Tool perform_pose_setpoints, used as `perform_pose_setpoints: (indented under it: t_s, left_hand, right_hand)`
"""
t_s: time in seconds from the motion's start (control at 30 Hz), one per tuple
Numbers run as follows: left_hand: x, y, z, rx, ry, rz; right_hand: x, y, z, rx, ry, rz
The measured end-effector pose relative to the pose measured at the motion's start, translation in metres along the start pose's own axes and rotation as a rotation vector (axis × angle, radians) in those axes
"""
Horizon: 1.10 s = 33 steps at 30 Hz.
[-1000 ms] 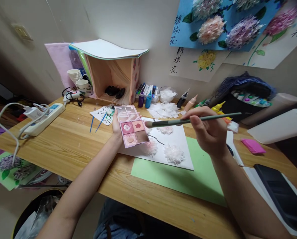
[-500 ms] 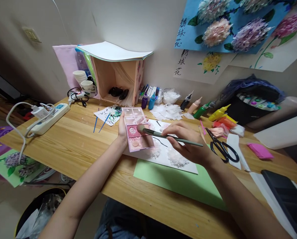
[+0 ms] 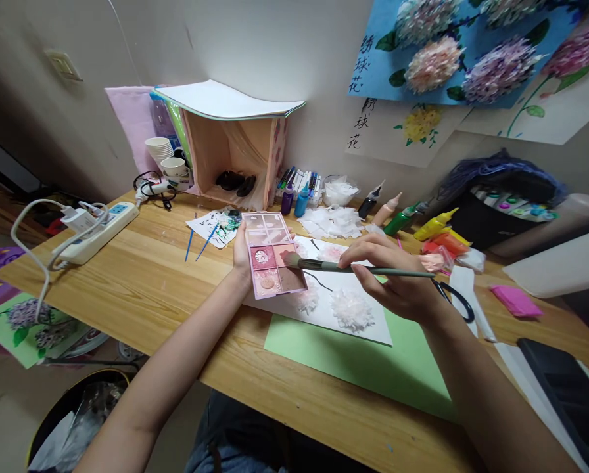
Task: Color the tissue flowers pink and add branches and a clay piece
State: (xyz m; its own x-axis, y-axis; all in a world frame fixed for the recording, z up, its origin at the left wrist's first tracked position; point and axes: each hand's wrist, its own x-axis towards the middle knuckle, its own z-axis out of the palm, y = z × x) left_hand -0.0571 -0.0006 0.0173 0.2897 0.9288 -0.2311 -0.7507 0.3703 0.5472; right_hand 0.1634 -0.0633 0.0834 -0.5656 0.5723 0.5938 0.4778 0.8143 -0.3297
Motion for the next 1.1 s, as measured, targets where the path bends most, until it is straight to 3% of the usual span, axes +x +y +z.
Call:
perform_pose_setpoints:
  t_s: [0.1, 0.3, 0.37, 0.47, 0.6, 0.83, 0.93, 1.03, 1.1]
  left_hand:
    - [0.000, 0.000, 0.000, -0.004, -0.004, -0.016]
    - [0.000, 0.004, 0.000, -0.018, -0.006, 0.011]
    - [0.001, 0.007, -0.001, -0.014, 0.017, 0.041]
    - [0.002, 0.012, -0.004, 0.008, 0.058, 0.079]
    - [0.003, 0.019, -0.005, 0.006, 0.100, 0.172]
    - [0.002, 0.023, -0.004, -0.003, 0.106, 0.230]
    - [0.004, 0.022, -0.007, 0.001, 0.096, 0.213]
    - [0.005, 0.022, -0.009, -0.004, 0.086, 0.200]
    - [0.005, 0.022, -0.009, -0.011, 0.087, 0.194]
  right_hand:
    - [-0.001, 0.001, 0.001, 0.054, 0.075, 0.085]
    - [0.001, 0.021, 0.003, 0.421, 0.523, 0.504]
    - [0.001, 0.033, 0.002, 0.539, 0.542, 0.611]
    - [-0.001, 0.046, 0.004, 0.582, 0.463, 0.688]
    - [-0.002, 0.040, 0.010, 0.423, 0.297, 0.602]
    - [0.000, 0.008, 0.012, 0.029, -0.144, 0.196]
    - [0.000, 0.004, 0.009, -0.023, -0.151, 0.109]
    - [0.000, 0.003, 0.006, -0.057, -0.062, 0.106]
    - [0.000, 0.003, 0.006, -0.063, -0.082, 0.113]
